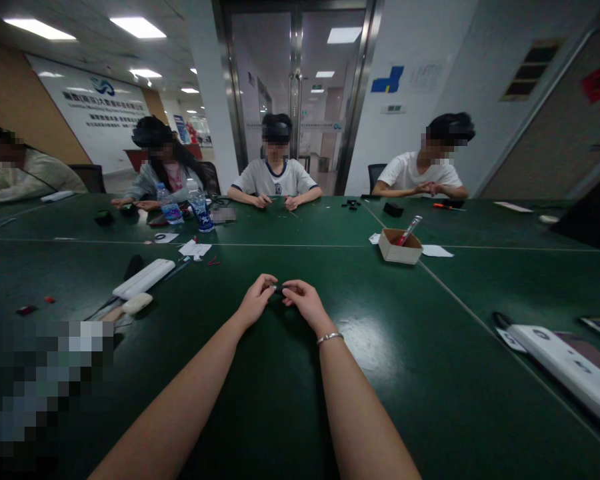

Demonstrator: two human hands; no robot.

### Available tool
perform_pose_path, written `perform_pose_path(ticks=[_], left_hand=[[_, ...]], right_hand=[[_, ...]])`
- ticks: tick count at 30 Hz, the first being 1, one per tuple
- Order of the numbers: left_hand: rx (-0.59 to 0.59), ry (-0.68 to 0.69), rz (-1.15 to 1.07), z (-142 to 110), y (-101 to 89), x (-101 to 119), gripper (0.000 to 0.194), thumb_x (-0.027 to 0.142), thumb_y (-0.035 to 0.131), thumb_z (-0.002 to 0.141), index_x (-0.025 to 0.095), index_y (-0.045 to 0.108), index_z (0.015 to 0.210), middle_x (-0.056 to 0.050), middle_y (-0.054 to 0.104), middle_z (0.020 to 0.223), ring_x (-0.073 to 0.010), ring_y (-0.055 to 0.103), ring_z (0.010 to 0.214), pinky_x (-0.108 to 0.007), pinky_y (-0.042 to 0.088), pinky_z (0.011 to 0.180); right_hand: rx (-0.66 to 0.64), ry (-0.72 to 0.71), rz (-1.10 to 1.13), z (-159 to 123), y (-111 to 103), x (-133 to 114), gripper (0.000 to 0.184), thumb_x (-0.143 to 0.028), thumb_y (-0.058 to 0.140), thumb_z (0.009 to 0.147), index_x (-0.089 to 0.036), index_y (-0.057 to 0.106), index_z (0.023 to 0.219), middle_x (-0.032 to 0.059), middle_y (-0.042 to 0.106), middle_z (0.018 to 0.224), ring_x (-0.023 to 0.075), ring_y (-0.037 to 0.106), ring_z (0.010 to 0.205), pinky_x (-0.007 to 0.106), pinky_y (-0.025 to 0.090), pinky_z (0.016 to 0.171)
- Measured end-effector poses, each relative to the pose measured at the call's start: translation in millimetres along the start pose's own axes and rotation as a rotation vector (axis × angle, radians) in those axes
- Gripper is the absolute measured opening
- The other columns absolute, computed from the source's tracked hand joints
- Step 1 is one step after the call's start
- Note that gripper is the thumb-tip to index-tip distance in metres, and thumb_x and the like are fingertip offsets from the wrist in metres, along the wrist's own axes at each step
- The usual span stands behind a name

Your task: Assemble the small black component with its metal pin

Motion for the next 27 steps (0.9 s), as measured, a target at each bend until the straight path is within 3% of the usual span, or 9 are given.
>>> perform_pose_path(ticks=[5, 9, 14, 27], left_hand=[[-0.017, -0.017, 0.041, -0.7, -0.3, 1.9, 0.023, 0.035, 0.041, 0.087, 0.023, 0.057, 0.100, 0.001, 0.056, 0.073, -0.0146, 0.052, 0.069, -0.027, 0.041, 0.068], [-0.002, 0.070, 0.043, -1.1, -1.5, 8.4, 0.018, 0.025, 0.047, 0.083, 0.021, 0.058, 0.097, -0.002, 0.061, 0.092, -0.0166, 0.056, 0.089, -0.029, 0.042, 0.082], [-0.008, 0.000, 0.029, -1.9, -2.3, 5.8, 0.027, 0.040, 0.041, 0.088, 0.023, 0.056, 0.102, 0.002, 0.054, 0.069, -0.0142, 0.050, 0.064, -0.028, 0.040, 0.064], [0.022, -0.019, -0.045, -0.4, -1.9, 1.8, 0.027, 0.037, 0.045, 0.086, 0.022, 0.056, 0.105, 0.002, 0.052, 0.068, -0.0127, 0.048, 0.062, -0.026, 0.038, 0.062]], right_hand=[[-0.006, -0.002, -0.006, -0.7, 0.8, -0.9, 0.036, -0.038, 0.077, 0.066, -0.016, 0.067, 0.093, 0.0016, 0.066, 0.071, 0.0144, 0.063, 0.062, 0.027, 0.050, 0.062], [-0.004, 0.002, -0.003, -0.8, 0.6, -0.9, 0.037, -0.039, 0.077, 0.066, -0.016, 0.067, 0.093, 0.0016, 0.066, 0.071, 0.0140, 0.062, 0.061, 0.027, 0.049, 0.062], [0.002, 0.006, 0.021, -0.7, 0.9, -0.9, 0.036, -0.038, 0.078, 0.065, -0.016, 0.067, 0.092, 0.0015, 0.066, 0.070, 0.0139, 0.062, 0.061, 0.026, 0.050, 0.061], [-0.016, 0.006, 0.014, -1.2, 0.9, -1.7, 0.034, -0.037, 0.077, 0.067, -0.016, 0.068, 0.093, 0.0020, 0.067, 0.072, 0.0137, 0.062, 0.062, 0.026, 0.049, 0.062]])
Point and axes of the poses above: each hand's wrist, its own z-axis towards the middle knuckle, its own y-axis out of the palm, x = y × z, the point moved 4 cm from there along z, towards the middle knuckle
